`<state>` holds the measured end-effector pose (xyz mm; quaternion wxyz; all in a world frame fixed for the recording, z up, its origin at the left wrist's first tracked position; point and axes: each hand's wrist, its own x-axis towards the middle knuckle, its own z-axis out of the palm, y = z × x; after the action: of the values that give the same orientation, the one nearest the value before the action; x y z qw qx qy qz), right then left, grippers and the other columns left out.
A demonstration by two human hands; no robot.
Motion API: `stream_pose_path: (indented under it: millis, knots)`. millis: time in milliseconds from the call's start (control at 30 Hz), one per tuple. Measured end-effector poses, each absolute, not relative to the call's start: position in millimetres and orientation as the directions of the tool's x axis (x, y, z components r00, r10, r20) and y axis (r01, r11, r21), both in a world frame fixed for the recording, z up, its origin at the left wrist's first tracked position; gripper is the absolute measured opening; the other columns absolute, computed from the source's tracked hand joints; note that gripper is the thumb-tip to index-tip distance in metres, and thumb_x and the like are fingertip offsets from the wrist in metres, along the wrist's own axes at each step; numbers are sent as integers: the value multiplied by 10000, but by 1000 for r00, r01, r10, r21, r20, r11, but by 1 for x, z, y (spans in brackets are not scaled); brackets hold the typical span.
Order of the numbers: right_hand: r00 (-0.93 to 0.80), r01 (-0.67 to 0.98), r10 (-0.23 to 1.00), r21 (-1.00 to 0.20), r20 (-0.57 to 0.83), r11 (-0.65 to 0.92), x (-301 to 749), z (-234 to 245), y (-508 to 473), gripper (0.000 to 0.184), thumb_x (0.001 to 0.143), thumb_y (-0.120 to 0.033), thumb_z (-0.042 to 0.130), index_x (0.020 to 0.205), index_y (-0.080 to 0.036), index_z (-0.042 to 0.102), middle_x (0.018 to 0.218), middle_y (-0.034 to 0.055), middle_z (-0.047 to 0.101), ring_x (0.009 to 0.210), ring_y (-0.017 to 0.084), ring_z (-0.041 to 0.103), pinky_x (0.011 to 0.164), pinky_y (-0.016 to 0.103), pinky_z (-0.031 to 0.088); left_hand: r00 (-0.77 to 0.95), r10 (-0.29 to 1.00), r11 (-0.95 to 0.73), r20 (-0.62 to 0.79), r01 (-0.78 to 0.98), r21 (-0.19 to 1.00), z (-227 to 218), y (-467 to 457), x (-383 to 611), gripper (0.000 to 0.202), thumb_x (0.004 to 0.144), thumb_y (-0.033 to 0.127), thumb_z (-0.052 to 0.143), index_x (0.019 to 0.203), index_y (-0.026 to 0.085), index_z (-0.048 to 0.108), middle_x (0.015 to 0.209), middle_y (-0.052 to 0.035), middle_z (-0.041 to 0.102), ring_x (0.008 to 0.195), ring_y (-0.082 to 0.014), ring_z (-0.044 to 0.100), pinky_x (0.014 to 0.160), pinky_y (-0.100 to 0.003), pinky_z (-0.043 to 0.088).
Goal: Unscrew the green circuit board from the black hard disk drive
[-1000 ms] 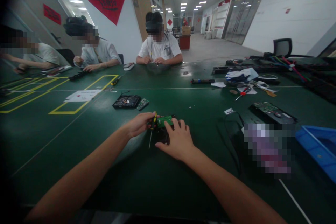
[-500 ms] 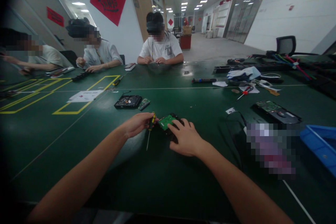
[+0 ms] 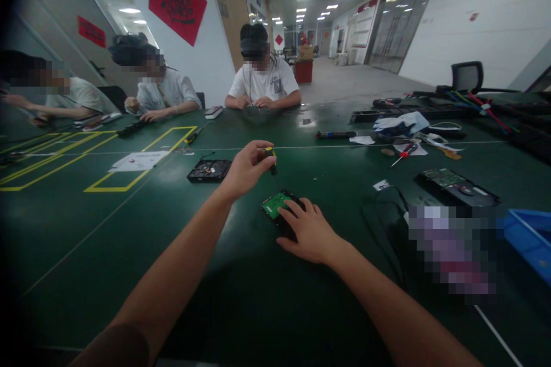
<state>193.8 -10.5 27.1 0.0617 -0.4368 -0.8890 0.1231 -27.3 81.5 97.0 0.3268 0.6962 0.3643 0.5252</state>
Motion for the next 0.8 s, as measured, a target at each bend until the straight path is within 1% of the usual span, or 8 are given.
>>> stream_pose_path:
  millis: [100, 167, 200, 267, 367, 500, 633, 800]
  knots:
    - [-606, 765, 796, -271, 6, 584, 193, 27, -10, 817, 946, -683, 550, 1647, -291, 399, 1724, 92, 334, 1522, 489, 262, 1200, 692, 297, 296, 811, -580, 505, 294, 759, 95, 79, -34, 332, 952, 212, 685, 1283, 230, 677, 1063, -45, 731, 963, -184, 684, 877, -326, 534]
    - [-604, 769, 797, -265, -1, 582, 192, 29, -11, 811, 951, -674, 550, 1655, -307, 383, 1724, 86, 336, 1522, 487, 263, 1199, 691, 297, 334, 807, -583, 486, 328, 743, 95, 76, -39, 339, 951, 197, 685, 1285, 254, 698, 1188, -51, 733, 1037, -199, 686, 927, -339, 538]
    - [-607, 768, 795, -260, -5, 585, 192, 30, -11, 805, 955, -669, 548, 1661, -325, 369, 1723, 81, 337, 1522, 486, 262, 1197, 693, 297, 335, 814, -574, 475, 335, 747, 95, 74, -40, 338, 950, 197, 689, 1282, 261, 708, 1216, -50, 732, 1050, -203, 686, 939, -342, 539]
    - [-612, 768, 791, -249, -13, 590, 191, 33, -12, 783, 966, -667, 535, 1664, -366, 352, 1724, 75, 333, 1525, 488, 257, 1186, 701, 302, 318, 834, -543, 450, 338, 769, 97, 71, -41, 336, 950, 198, 698, 1278, 263, 720, 1220, -51, 737, 1056, -212, 686, 949, -347, 541]
    - [-612, 773, 791, -232, -29, 590, 189, 35, -14, 744, 978, -679, 511, 1652, -395, 374, 1725, 78, 323, 1532, 488, 247, 1186, 701, 300, 313, 851, -514, 422, 329, 792, 99, 68, -37, 342, 945, 190, 709, 1280, 257, 728, 1218, -54, 742, 1069, -222, 686, 959, -353, 541]
    - [-607, 779, 793, -225, -41, 585, 189, 33, -14, 738, 985, -690, 488, 1651, -393, 377, 1731, 78, 307, 1535, 490, 240, 1188, 702, 297, 348, 830, -543, 435, 331, 772, 97, 67, -34, 349, 955, 203, 707, 1298, 266, 721, 1220, -48, 744, 1054, -213, 691, 965, -350, 540]
    - [-615, 772, 789, -218, -18, 597, 190, 30, -14, 738, 986, -682, 494, 1650, -379, 384, 1725, 84, 315, 1527, 491, 246, 1189, 703, 290, 357, 806, -583, 472, 342, 737, 93, 71, -36, 367, 975, 216, 677, 1339, 256, 699, 1227, -60, 742, 1041, -215, 692, 946, -360, 550]
    - [-625, 764, 781, -211, -4, 610, 190, 31, -14, 726, 988, -657, 512, 1644, -368, 400, 1710, 99, 336, 1512, 486, 271, 1172, 698, 314, 352, 824, -555, 444, 340, 759, 93, 72, -36, 373, 970, 232, 682, 1341, 254, 702, 1198, -60, 749, 1044, -222, 695, 939, -360, 550]
